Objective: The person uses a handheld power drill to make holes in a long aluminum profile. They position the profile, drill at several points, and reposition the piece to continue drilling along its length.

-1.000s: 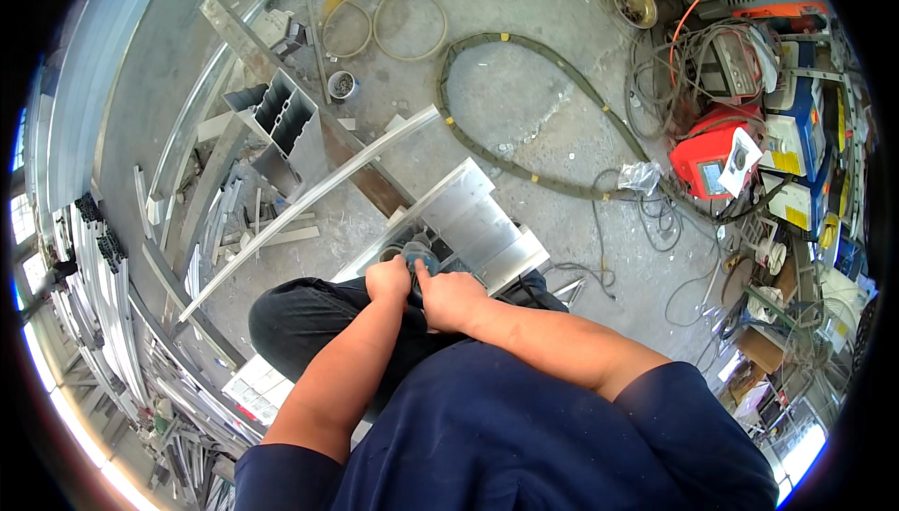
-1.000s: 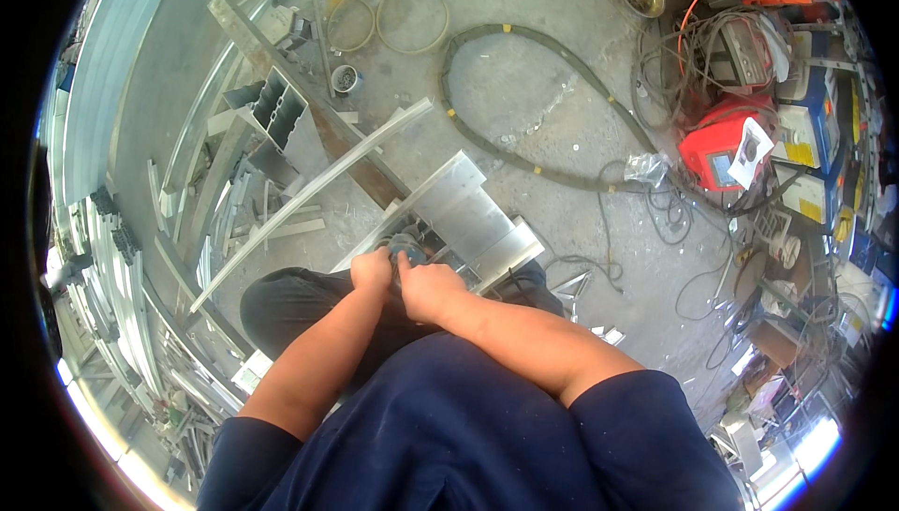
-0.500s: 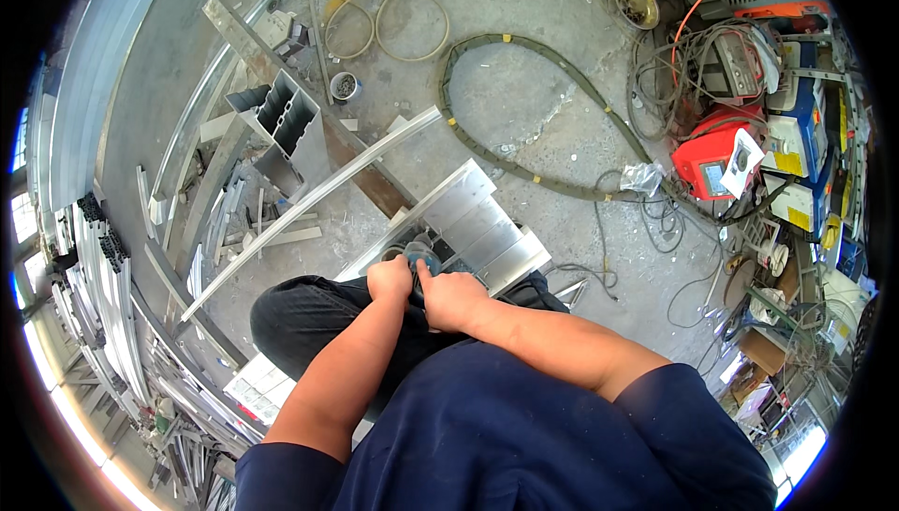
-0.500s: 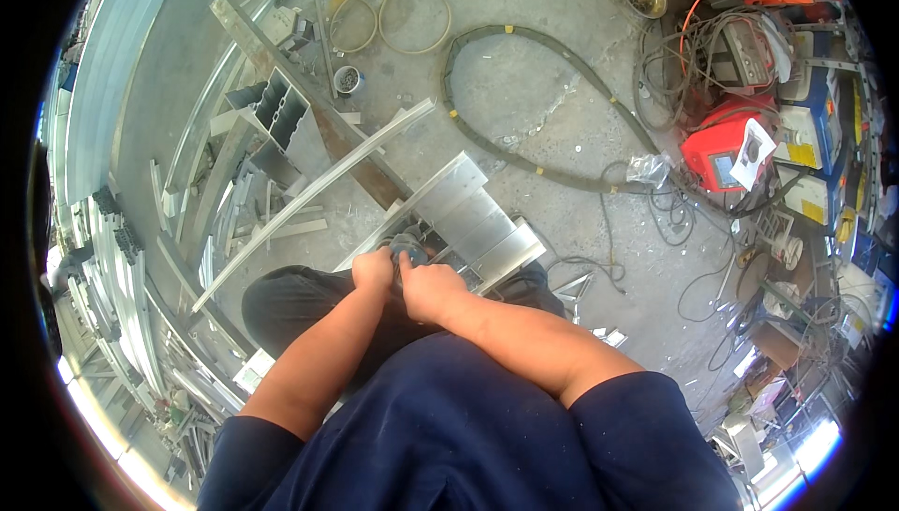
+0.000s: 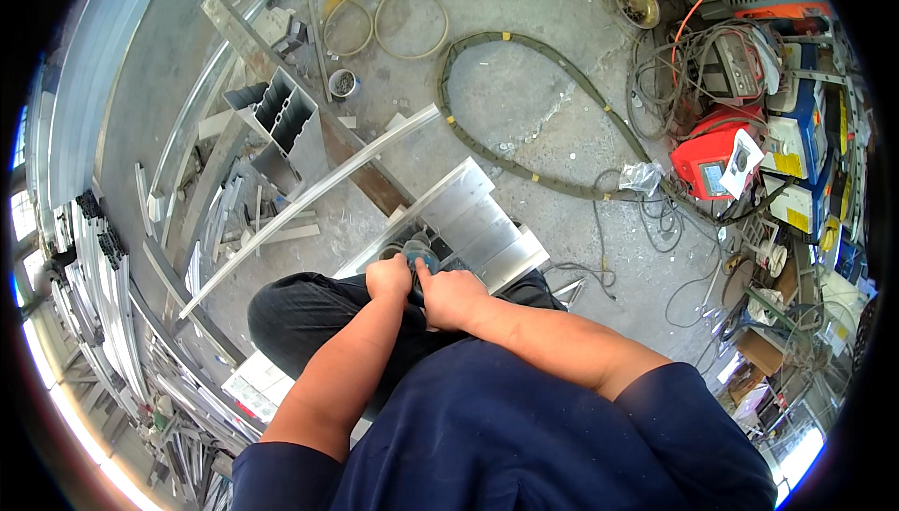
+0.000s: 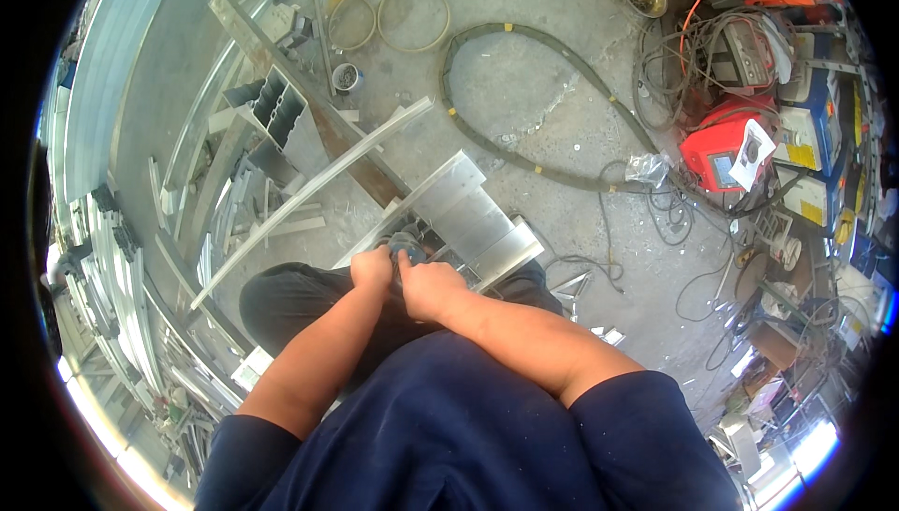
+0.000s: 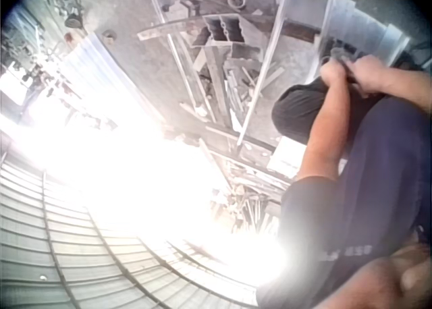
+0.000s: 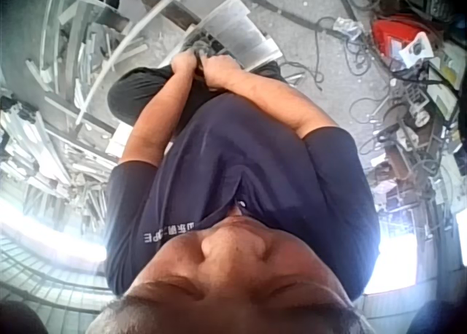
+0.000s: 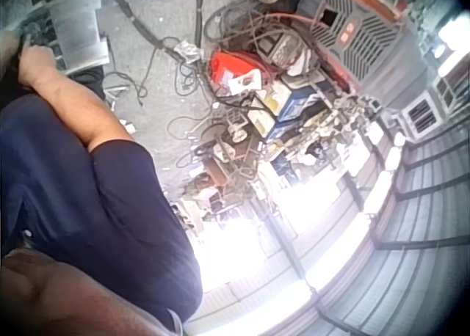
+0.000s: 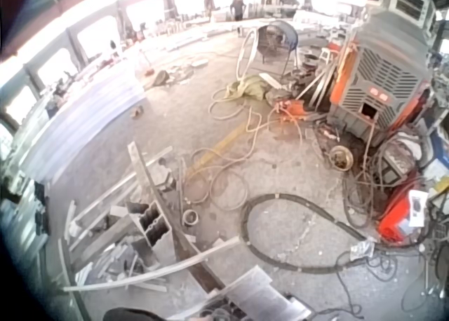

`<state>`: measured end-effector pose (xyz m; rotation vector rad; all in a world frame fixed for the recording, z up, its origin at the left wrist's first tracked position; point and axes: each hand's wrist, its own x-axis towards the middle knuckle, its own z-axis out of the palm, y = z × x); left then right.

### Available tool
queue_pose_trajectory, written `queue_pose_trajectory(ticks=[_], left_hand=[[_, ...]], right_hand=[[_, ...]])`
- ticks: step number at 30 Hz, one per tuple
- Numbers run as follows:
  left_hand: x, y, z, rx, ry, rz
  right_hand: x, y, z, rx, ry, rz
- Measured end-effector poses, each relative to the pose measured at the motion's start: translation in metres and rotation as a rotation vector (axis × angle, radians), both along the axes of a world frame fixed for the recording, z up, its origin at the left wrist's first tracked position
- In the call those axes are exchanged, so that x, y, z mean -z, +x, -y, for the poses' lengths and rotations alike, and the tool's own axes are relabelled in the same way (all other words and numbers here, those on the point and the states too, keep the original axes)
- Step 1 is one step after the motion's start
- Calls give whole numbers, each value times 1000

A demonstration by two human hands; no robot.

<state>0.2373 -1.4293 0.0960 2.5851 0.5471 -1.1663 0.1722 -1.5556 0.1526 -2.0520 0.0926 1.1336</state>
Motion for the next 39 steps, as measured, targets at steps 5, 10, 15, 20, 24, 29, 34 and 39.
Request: queue_pose_trajectory(ticks=[5,10,15,20,24,29,34,39], left_hand=[[6,-3,-3,-83,0,20],[-6,0,4,-118,13,-31],[-6,-1,6,-135,20,7],[-9,3,9,-107,23,-39],[0,-2,6,-43,8,-10],[20,-4,-2,59,74,-84],[22,-7,-7,-86,-56,0],[-6,-10,13,-305,-116,60]], right_hand=[[2,1,-1,-18,2,7],[3,1,0,-45,1,2],[8,-1,0,-31,-1,12],[3,2,5,-69,-13,7],[0,3,10,-39,-15,-9],[-1,-1,10,-31,-25,26],[0,-7,9,0,-33,74],[-12,-4,18,-121,-74,79]])
